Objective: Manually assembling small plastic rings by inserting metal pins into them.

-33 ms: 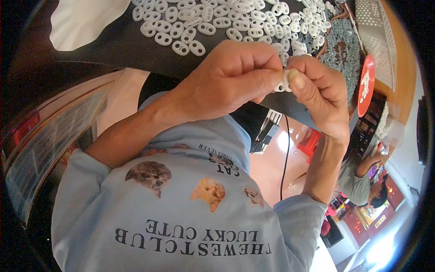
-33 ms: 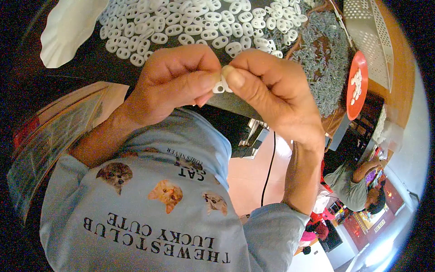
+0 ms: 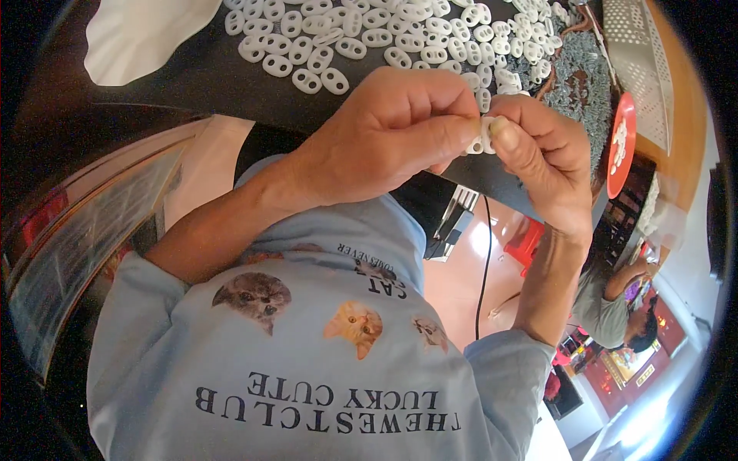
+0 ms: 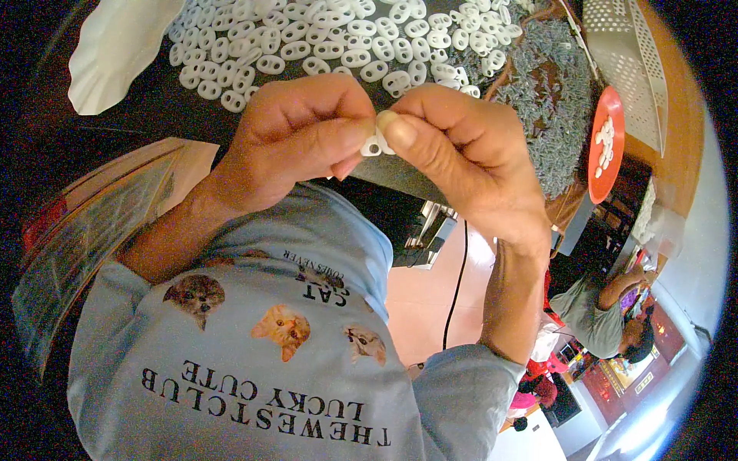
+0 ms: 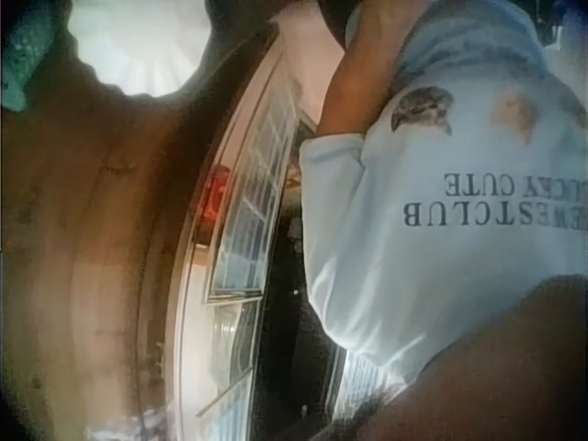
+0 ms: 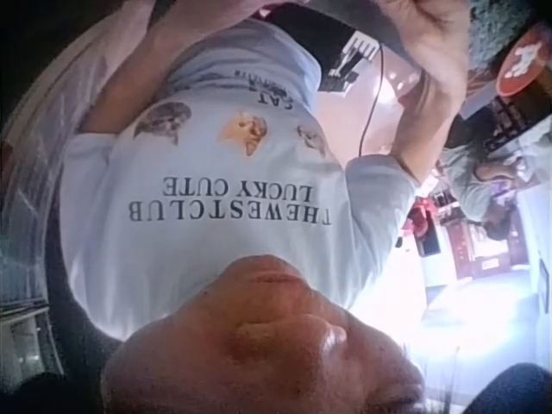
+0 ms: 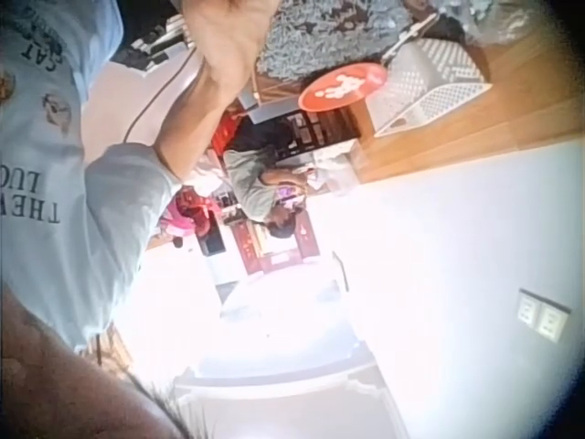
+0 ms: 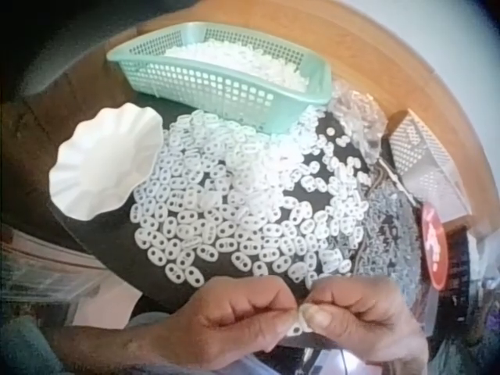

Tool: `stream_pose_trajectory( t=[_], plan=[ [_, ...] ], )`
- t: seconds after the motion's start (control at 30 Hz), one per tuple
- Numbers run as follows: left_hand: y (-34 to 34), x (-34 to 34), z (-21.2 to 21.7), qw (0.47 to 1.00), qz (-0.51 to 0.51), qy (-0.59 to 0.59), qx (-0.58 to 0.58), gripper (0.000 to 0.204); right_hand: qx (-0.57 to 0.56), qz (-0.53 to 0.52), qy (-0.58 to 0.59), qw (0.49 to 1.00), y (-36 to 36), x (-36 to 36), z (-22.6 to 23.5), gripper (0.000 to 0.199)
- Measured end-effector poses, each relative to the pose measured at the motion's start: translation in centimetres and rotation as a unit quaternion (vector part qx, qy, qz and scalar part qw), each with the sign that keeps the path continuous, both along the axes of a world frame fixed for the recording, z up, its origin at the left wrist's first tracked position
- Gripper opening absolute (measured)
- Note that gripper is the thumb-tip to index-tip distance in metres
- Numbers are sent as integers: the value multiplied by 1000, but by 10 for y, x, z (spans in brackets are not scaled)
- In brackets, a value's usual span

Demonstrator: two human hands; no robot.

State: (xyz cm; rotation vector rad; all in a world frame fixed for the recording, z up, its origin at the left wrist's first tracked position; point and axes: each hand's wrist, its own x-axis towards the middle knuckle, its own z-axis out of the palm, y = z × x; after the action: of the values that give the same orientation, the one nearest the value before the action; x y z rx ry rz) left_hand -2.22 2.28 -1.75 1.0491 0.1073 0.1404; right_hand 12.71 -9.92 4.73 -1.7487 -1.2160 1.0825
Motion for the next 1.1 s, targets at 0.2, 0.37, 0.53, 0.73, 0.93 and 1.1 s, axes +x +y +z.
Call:
stream_pose_trajectory(
  t=[0.2, 0.37, 0.53, 0.73, 0.93, 1.1],
  plan=[
    [-4, 2, -1, 999, 32, 2, -13, 17, 62, 21, -189, 980, -1, -7, -1, 25],
    [-3, 5, -2, 998, 26, -4, -50, 19, 75, 40, -347, 934, 0, -14, -1, 31],
    [-4, 7, 4, 997, 36, 20, -58, 20, 120, 70, -368, 920, -3, -12, -2, 26],
    [-8, 9, 3, 998, 58, 35, 4, 18, 93, 82, -384, 915, -7, -15, 0, 27],
    [-7, 12, 5, 997, 57, 43, -3, 17, 128, 32, -377, 917, -9, -18, -2, 28],
    [-7, 11, 4, 998, 49, 40, -1, 16, 132, 13, -376, 917, -10, -21, -4, 29]
  ],
)
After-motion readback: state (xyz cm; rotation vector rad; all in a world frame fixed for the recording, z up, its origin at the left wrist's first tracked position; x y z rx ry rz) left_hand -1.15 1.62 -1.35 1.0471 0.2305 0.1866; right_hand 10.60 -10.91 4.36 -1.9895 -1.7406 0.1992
